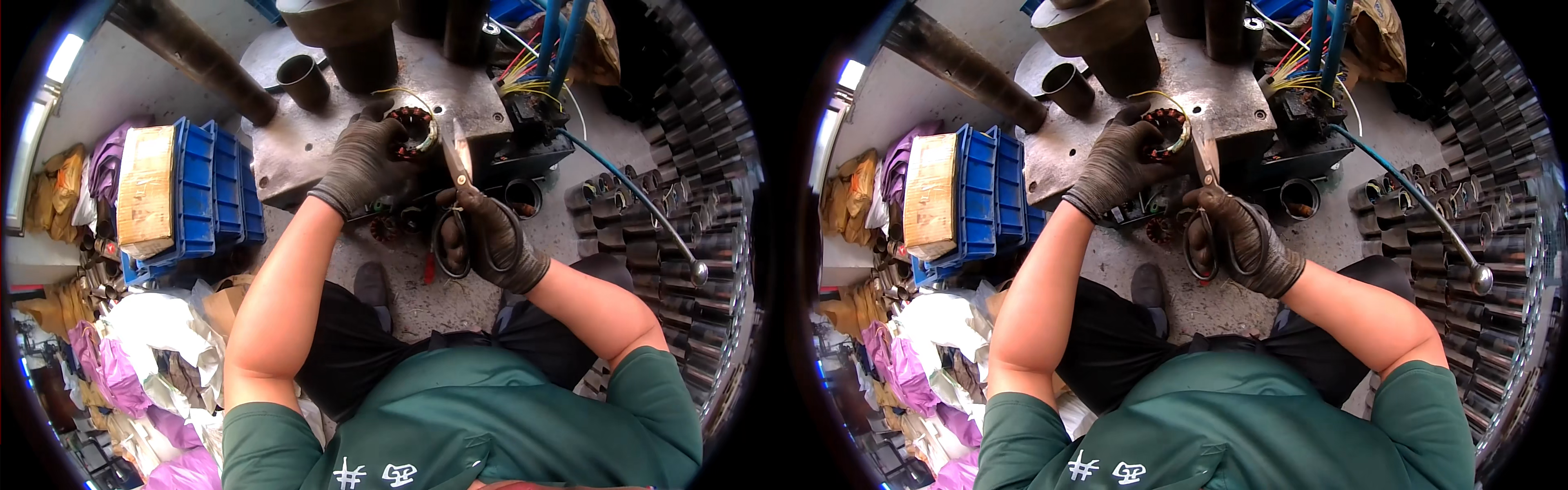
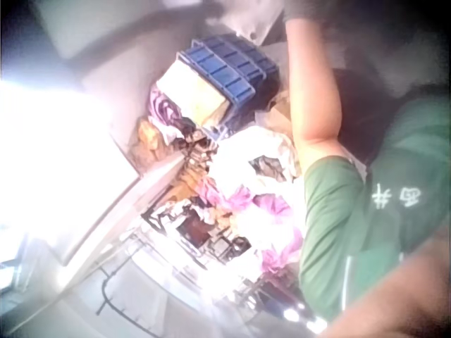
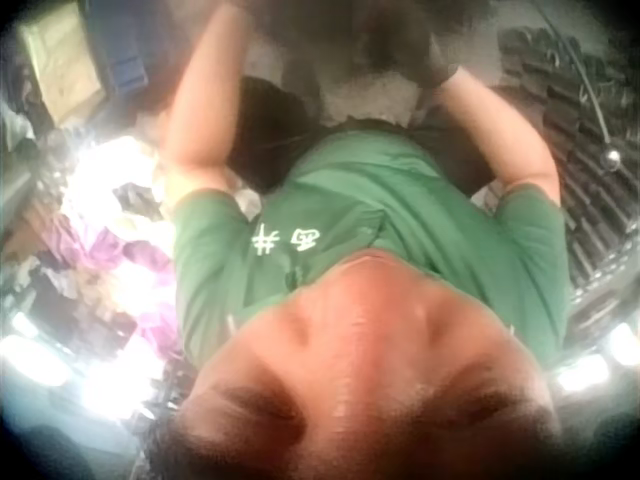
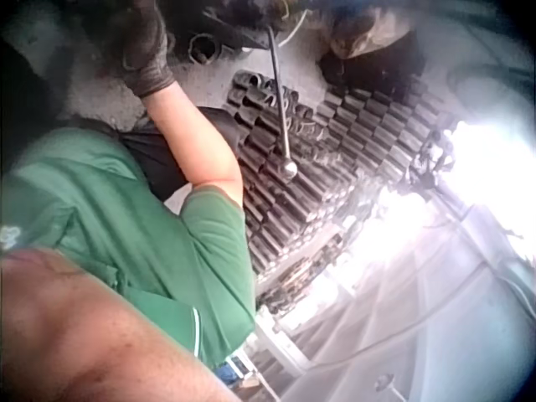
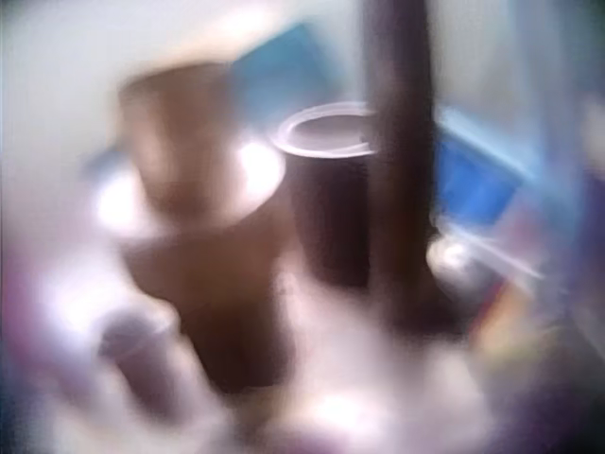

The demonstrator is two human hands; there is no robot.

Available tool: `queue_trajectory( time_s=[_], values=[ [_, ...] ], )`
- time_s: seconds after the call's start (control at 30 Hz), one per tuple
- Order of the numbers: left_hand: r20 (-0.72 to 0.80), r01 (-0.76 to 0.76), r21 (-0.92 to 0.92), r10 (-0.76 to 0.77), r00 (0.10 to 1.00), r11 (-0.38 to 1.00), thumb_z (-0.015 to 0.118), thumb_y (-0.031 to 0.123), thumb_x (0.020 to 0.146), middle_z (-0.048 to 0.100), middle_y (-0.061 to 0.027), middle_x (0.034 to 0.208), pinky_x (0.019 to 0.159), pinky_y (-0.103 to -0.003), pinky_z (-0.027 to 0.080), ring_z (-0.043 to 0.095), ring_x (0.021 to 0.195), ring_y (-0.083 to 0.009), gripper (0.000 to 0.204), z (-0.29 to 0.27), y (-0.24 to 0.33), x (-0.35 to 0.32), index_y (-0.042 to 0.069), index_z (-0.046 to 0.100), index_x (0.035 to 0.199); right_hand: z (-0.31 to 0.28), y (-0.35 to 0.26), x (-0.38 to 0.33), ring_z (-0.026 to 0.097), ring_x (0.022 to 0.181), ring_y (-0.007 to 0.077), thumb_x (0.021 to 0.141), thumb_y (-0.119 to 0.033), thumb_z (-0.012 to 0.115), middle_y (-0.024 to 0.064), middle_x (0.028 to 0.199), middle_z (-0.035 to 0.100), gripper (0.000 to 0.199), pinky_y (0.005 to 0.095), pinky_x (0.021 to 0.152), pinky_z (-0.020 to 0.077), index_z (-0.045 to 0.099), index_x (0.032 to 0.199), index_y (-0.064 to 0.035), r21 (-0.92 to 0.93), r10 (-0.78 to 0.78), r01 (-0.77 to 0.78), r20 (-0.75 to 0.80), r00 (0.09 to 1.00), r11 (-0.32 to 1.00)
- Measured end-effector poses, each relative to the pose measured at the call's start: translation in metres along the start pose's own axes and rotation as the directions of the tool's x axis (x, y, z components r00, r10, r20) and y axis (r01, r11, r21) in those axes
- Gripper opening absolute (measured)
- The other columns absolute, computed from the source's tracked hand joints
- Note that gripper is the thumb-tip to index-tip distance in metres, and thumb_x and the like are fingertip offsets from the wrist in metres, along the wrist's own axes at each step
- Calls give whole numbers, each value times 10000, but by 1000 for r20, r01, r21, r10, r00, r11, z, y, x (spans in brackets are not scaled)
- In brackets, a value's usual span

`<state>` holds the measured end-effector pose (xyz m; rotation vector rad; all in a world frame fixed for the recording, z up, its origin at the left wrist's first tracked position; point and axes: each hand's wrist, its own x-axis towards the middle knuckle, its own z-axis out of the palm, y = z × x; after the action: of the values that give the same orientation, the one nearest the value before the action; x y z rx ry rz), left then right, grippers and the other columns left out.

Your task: The person trims the winding on a motor stator using scissors, cuts and strips colored wires, and connects the wires to the stator coil.

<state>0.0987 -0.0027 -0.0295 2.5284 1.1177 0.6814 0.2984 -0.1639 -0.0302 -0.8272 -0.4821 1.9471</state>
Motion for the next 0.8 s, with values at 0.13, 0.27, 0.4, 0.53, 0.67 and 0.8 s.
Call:
queue_trajectory(
  time_s=[0.13, 0.27, 0.4, 0.53, 0.67, 0.8],
  values=[
    [76, 79, -162, -68, 995, 984, 926, 218, 698, 526, -228, 1458, 1014, -400, 563, 621, 1243, -360, 472, 0, 3, 3, 26, 689, 1059, -5, 18, -1, 603, 582, 179, 1005, -527, 647, 80, 753, 631, 552, 317, 548, 497, 585, 1289, -58, -31, 14, -16, -48, 999, 999],
    [82, 73, -155, -61, 995, 985, 913, 189, 706, 527, -223, 1462, 1021, -392, 558, 618, 1253, -358, 449, -1, 2, 1, 21, 685, 1054, -6, 28, 1, 598, 575, 164, 1010, -525, 641, 77, 741, 624, 559, 311, 540, 494, 565, 1304, -56, -59, -28, 26, -22, 999, 998],
    [95, 75, -147, -61, 994, 986, 913, 186, 707, 530, -210, 1456, 1016, -392, 558, 619, 1249, -348, 447, 2, -3, 2, 20, 686, 1054, -1, 28, -1, 605, 567, 154, 1003, -525, 648, 75, 737, 628, 566, 295, 528, 494, 560, 1311, -59, -32, -11, 10, -15, 1000, 999],
    [132, 120, -193, -95, 987, 974, 915, 192, 709, 545, -201, 1434, 1025, -387, 548, 619, 1237, -329, 449, 1, 0, 3, 28, 699, 1067, -2, 26, 2, 618, 560, 149, 995, -535, 650, 71, 735, 640, 571, 285, 509, 494, 565, 1310, -67, -83, 1, -4, -28, 1000, 997],
    [150, 129, -190, -101, 984, 973, 919, 205, 712, 549, -199, 1429, 1033, -382, 541, 618, 1233, -323, 463, -1, -2, 4, 32, 706, 1085, 3, 23, 3, 596, 542, 144, 1036, -492, 608, 57, 706, 632, 497, 273, 518, 487, 591, 1291, -66, -83, 24, -29, -70, 997, 996],
    [150, 124, -186, -96, 984, 975, 923, 211, 709, 551, -195, 1429, 1033, -396, 539, 616, 1233, -335, 477, -4, 2, 3, 30, 700, 1090, 2, 23, 2, 599, 535, 151, 1030, -479, 618, 65, 698, 633, 496, 274, 511, 487, 584, 1298, -63, -89, -7, 2, -51, 999, 996]
  ],
)
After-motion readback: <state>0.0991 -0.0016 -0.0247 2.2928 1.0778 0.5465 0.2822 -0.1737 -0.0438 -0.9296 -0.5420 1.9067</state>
